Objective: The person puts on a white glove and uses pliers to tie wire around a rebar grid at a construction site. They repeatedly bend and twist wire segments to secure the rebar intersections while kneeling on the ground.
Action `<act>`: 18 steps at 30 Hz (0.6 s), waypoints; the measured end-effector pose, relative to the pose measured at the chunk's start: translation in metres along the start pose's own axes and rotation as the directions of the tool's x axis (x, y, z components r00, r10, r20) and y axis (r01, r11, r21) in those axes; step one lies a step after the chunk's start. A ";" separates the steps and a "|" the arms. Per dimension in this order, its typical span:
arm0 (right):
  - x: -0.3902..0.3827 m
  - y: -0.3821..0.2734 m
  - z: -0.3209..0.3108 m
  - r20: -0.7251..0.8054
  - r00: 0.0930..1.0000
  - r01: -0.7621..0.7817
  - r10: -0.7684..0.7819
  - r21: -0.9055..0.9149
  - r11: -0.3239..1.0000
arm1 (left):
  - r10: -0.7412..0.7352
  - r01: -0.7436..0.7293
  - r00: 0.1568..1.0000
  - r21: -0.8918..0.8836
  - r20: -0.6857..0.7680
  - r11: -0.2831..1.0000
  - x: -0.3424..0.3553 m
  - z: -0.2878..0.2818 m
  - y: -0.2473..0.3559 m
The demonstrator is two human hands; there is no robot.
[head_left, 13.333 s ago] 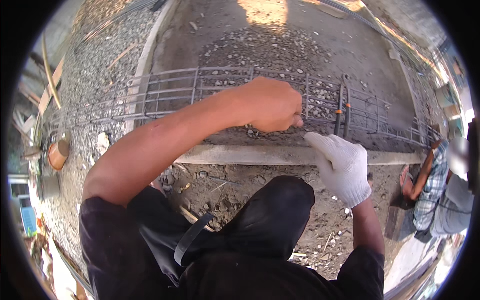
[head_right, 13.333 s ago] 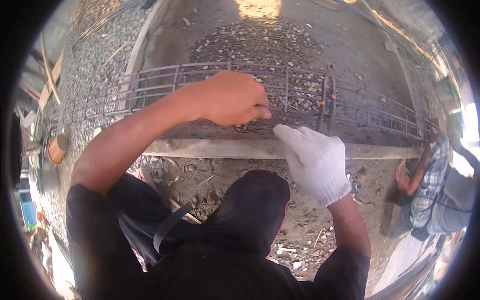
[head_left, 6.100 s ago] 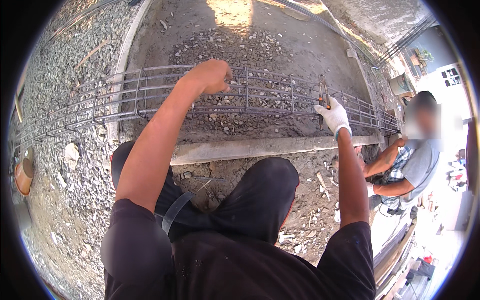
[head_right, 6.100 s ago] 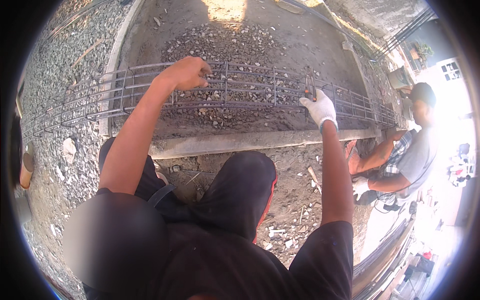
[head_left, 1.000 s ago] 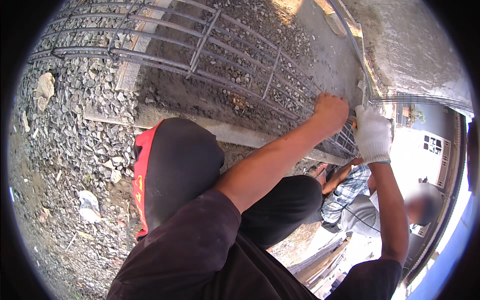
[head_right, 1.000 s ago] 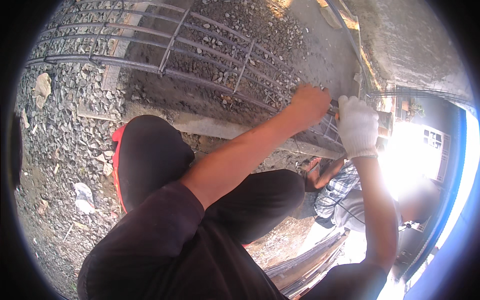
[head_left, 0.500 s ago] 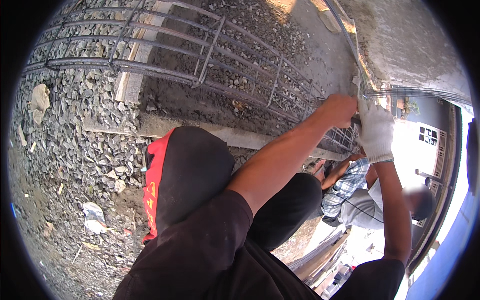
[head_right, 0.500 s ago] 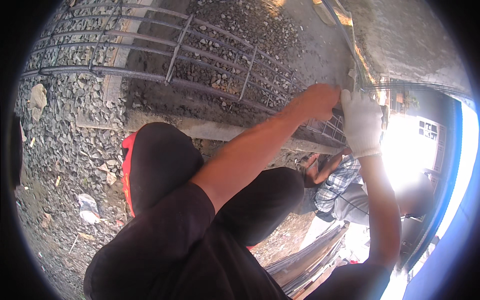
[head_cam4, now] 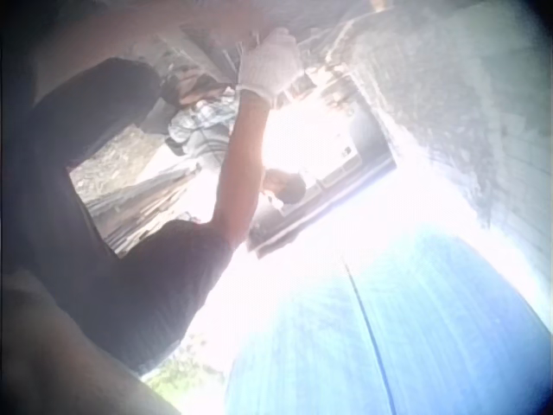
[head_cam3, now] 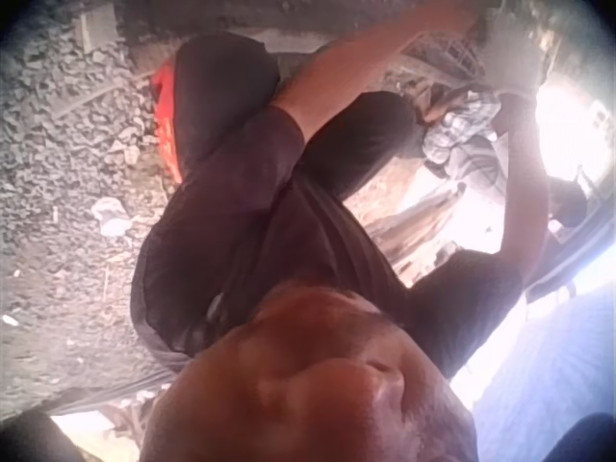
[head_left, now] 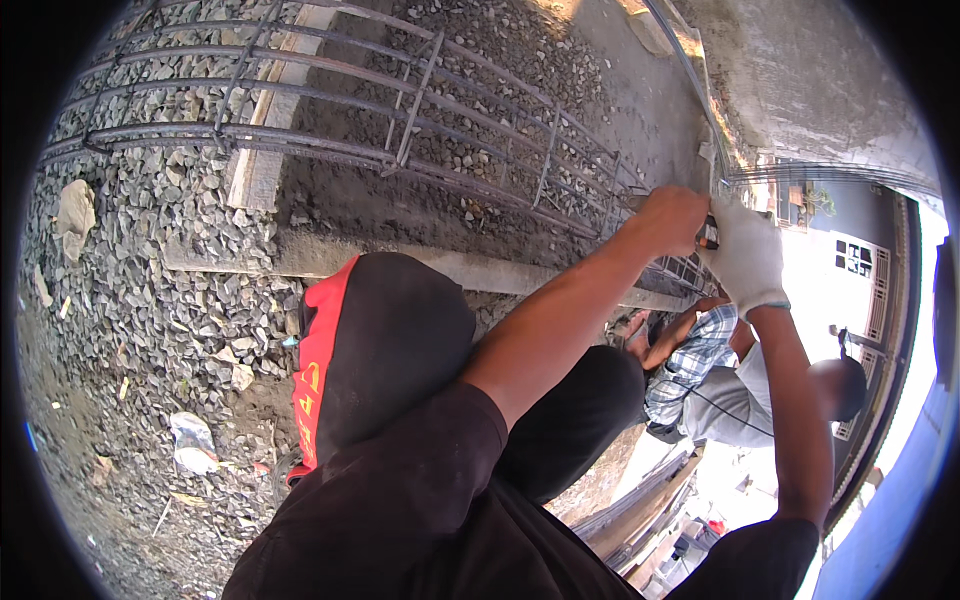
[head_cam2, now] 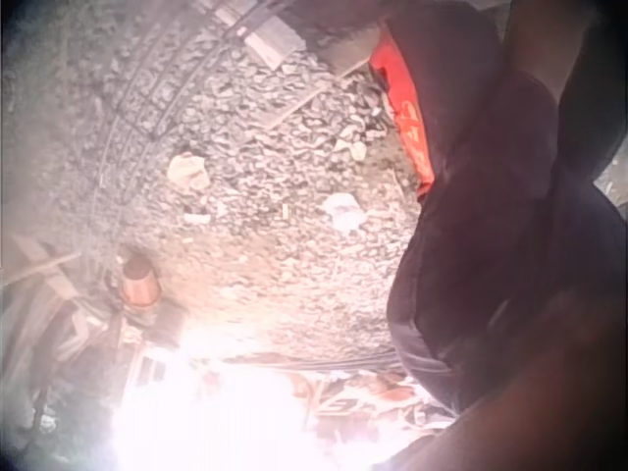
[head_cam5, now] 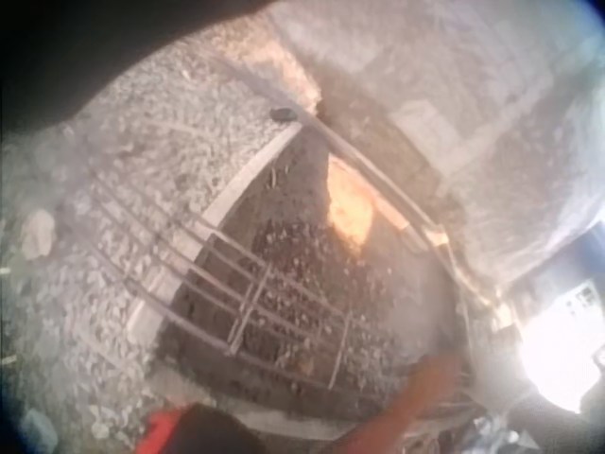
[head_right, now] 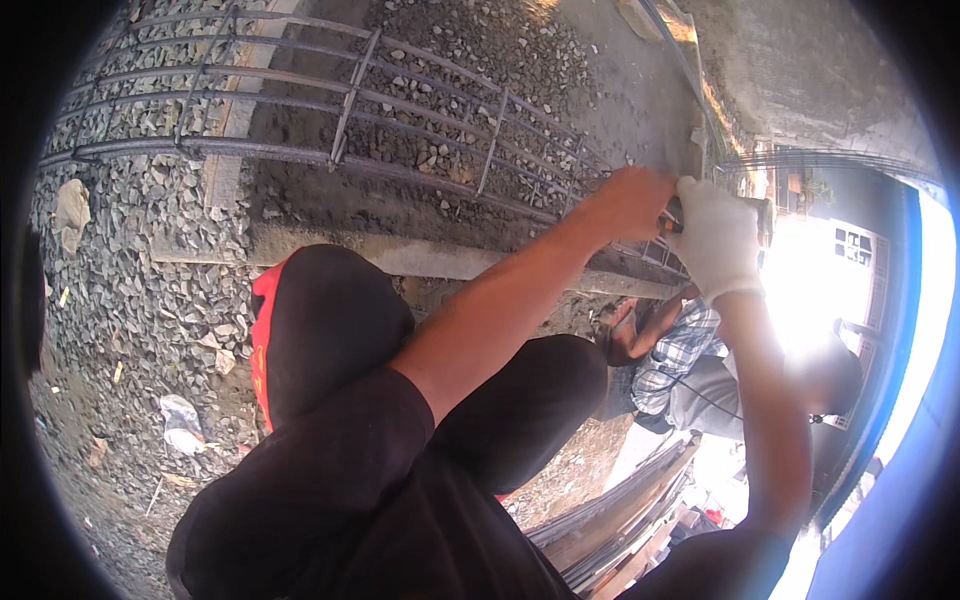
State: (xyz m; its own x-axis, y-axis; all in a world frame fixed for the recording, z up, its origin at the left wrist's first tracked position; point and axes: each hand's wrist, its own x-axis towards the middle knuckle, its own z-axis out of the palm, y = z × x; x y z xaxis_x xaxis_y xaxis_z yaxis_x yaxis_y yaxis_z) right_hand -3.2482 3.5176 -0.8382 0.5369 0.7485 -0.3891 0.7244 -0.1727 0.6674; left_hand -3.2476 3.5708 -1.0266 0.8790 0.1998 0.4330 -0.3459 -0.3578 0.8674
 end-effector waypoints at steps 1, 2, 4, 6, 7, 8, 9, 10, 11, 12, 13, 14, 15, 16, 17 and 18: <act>0.009 -0.008 -0.002 -0.057 0.998 0.004 -0.010 -0.103 0.995 | -0.014 0.023 0.989 -0.054 0.150 0.998 0.012 -0.026 -0.007; 0.012 -0.012 -0.005 -0.104 0.994 0.001 -0.024 -0.213 0.977 | -0.014 0.050 0.956 -0.115 0.294 0.992 0.019 -0.035 -0.008; 0.011 -0.008 0.000 -0.050 0.998 -0.050 0.046 -0.083 0.995 | -0.078 0.081 0.985 0.017 -0.156 0.997 -0.001 -0.004 0.013; -0.001 0.009 0.021 0.123 0.980 -0.177 0.157 0.175 0.968 | -0.057 0.100 0.922 0.093 -0.382 0.991 -0.023 0.029 0.029; 0.005 0.009 0.018 0.396 0.897 -0.343 0.198 0.339 0.876 | -0.047 0.106 0.913 0.124 -0.406 0.987 -0.033 0.033 0.032; 0.011 0.011 0.009 0.644 0.747 -0.529 0.163 0.428 0.733 | -0.035 0.111 0.903 0.154 -0.428 0.982 -0.038 0.035 0.032; 0.014 0.012 0.001 0.835 0.548 -0.710 0.056 0.429 0.558 | -0.064 0.107 0.939 0.111 -0.337 0.988 -0.036 0.033 0.029; 0.013 0.007 -0.010 0.779 0.620 -0.640 0.092 0.434 0.634 | -0.073 0.100 0.965 0.094 -0.252 0.991 -0.033 0.029 0.028; 0.015 -0.003 -0.022 0.711 0.695 -0.555 0.110 0.432 0.711 | -0.086 0.102 0.981 0.083 -0.173 0.991 -0.028 0.022 0.024; 0.013 -0.011 -0.027 0.634 0.764 -0.468 0.119 0.417 0.779 | -0.098 0.105 0.991 0.072 -0.091 0.992 -0.023 0.014 0.018; -0.006 -0.011 -0.008 0.189 0.980 -0.113 0.064 0.260 0.959 | -0.110 0.111 0.994 0.024 -0.023 0.994 -0.019 0.005 0.016; -0.003 -0.017 -0.009 0.114 0.991 -0.084 0.073 0.093 0.992 | -0.113 0.114 0.993 -0.019 0.043 0.993 -0.011 -0.009 0.011; 0.003 -0.029 -0.012 0.036 0.997 -0.064 0.067 -0.079 0.995 | -0.114 0.121 0.988 -0.060 0.106 0.991 -0.009 -0.021 0.009; 0.004 -0.033 -0.015 -0.035 0.998 -0.065 0.058 -0.258 0.964 | -0.142 0.142 0.988 0.014 0.063 0.990 -0.010 -0.022 0.013; 0.003 -0.022 -0.005 -0.151 0.985 0.042 -0.087 -0.282 0.959 | -0.169 0.167 0.986 0.089 0.015 0.982 -0.013 -0.024 0.016; 0.008 -0.011 0.001 0.142 0.986 -0.108 0.089 0.133 0.985 | -0.194 0.197 0.980 0.162 -0.037 0.967 -0.015 -0.028 0.018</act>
State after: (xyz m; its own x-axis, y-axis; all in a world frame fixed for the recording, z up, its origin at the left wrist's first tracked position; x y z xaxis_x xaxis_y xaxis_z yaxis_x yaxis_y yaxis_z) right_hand -3.2517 3.5250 -0.8488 0.6549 0.6319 -0.4146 0.7135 -0.3360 0.6148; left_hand -3.2759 3.5866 -1.0109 0.9165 0.2989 0.2657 -0.1080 -0.4547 0.8841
